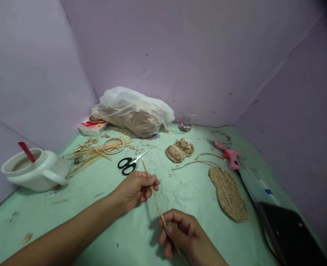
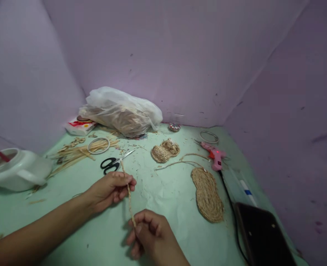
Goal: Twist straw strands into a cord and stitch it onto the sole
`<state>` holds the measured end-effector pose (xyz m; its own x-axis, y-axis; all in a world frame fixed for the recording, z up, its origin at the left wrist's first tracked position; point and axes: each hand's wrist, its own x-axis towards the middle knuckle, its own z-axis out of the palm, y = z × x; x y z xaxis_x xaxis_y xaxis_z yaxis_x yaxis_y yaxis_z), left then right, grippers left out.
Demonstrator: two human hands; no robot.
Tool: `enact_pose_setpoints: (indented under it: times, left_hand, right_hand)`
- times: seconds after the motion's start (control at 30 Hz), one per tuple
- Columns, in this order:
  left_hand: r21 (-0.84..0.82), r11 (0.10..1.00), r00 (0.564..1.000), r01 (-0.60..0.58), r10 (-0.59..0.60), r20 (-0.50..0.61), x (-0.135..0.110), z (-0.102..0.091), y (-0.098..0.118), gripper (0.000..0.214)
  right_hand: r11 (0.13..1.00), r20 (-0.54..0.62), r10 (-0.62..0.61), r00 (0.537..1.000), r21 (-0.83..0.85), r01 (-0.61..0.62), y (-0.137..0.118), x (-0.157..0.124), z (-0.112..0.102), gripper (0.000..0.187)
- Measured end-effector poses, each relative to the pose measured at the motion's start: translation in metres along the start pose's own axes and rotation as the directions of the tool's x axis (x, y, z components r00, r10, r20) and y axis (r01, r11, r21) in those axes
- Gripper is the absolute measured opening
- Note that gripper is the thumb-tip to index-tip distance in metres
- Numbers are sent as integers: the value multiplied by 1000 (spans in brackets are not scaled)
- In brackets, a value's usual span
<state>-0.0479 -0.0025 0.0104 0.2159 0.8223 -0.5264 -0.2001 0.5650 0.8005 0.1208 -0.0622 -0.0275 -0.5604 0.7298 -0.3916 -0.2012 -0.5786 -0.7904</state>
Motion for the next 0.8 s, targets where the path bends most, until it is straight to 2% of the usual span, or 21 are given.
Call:
enact_pose_setpoints:
  times: [0.1,0.2,0.37,0.5,0.6,0.8]
  left_hand:
    - [2,999,999,-42,42,35,-5,1,-1,20]
    - [31,998,994,-47,43,104,-13,9,-3,22]
    - [68,997,987,-41,29,161,-19,20,-12,22]
    - [42,998,976,-41,31,216,-17,21,-16,21]
    - [-12,999,974,-43,45,221,-17,21,-15,20]
    - [-69,996,985,-50,61,159,-16,22,-13,18]
  right_hand:
    - [998,13,-54,998,-34,54,-2,-3,2,32]
    - [995,-5,-94,996,28,95,-8,-5,7,37]
    - [984,-62,-14,998,177,24,-16,-7,16,32]
    - [986,-105,20,994,168,-2,-15,-8,12,25]
    - [986,-126,2,992,164,19,-16,-9,10,23]
    - [987,-173,7,985,161,21,-20,-10,10,21]
